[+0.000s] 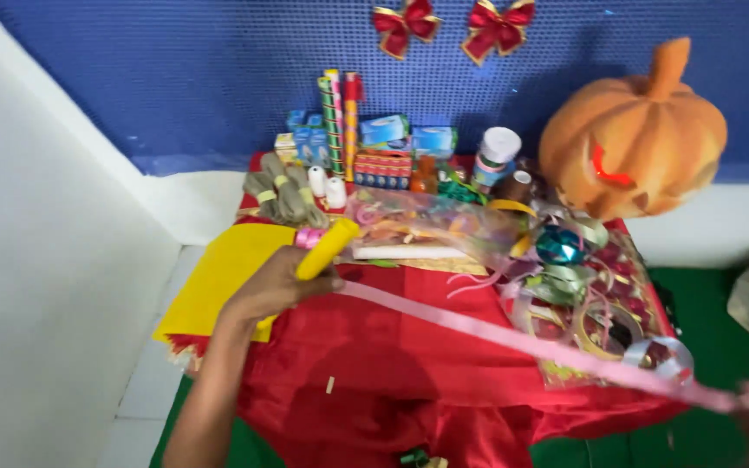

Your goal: The person rolls a sheet of yellow paper into a tube and secures it with a small piece of tape. They then wrap a pink ribbon around the tube multiple times, adjusting the ribbon as they work.

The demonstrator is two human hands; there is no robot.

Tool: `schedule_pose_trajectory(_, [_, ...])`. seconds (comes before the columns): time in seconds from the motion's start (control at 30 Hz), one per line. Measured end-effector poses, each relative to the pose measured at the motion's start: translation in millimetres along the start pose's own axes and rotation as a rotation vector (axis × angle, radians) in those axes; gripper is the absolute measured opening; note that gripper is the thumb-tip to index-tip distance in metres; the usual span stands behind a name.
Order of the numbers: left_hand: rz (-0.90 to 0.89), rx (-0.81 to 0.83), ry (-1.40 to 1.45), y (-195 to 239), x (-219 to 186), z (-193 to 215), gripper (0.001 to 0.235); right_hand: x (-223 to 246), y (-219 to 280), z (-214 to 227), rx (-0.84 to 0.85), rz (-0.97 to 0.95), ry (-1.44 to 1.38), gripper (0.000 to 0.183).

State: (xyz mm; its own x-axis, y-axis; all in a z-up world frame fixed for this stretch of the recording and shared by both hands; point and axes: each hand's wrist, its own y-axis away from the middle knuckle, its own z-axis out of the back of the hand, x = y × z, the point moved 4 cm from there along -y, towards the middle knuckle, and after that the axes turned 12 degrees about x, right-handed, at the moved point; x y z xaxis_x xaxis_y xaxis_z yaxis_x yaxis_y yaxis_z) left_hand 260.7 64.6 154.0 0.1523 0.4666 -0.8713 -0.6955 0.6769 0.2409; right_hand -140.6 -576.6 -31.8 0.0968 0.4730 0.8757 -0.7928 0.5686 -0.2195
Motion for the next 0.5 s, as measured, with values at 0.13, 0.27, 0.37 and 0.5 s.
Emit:
schedule_pose_trajectory(0.13, [0.186,0.058,-0.099,20.9,-26.6,-29.1,0.023,228.5,31.6,-125.8,-0.018,-0.527,0.457,0.05])
schedule_pose_trajectory(0.27, [-0.018,0.248,0.005,29.4,-46.1,-84.8,0.024,318.0,63.0,-228.7,0.158,-0.154,-0.01,0.048])
schedule_pose_trajectory(0.37, [-0.15,0.349,0.056,31.0,-38.3,-120.0,0.023,333.4,60.2,-304.6,0.708,0.181,-0.129,0.062])
schedule_pose_trajectory(0.5, [-0.121,0.339,0.365,38.1,-9.5,-141.0,0.018,313.9,59.6,-345.1,0.848,0.105,-0.555,0.003])
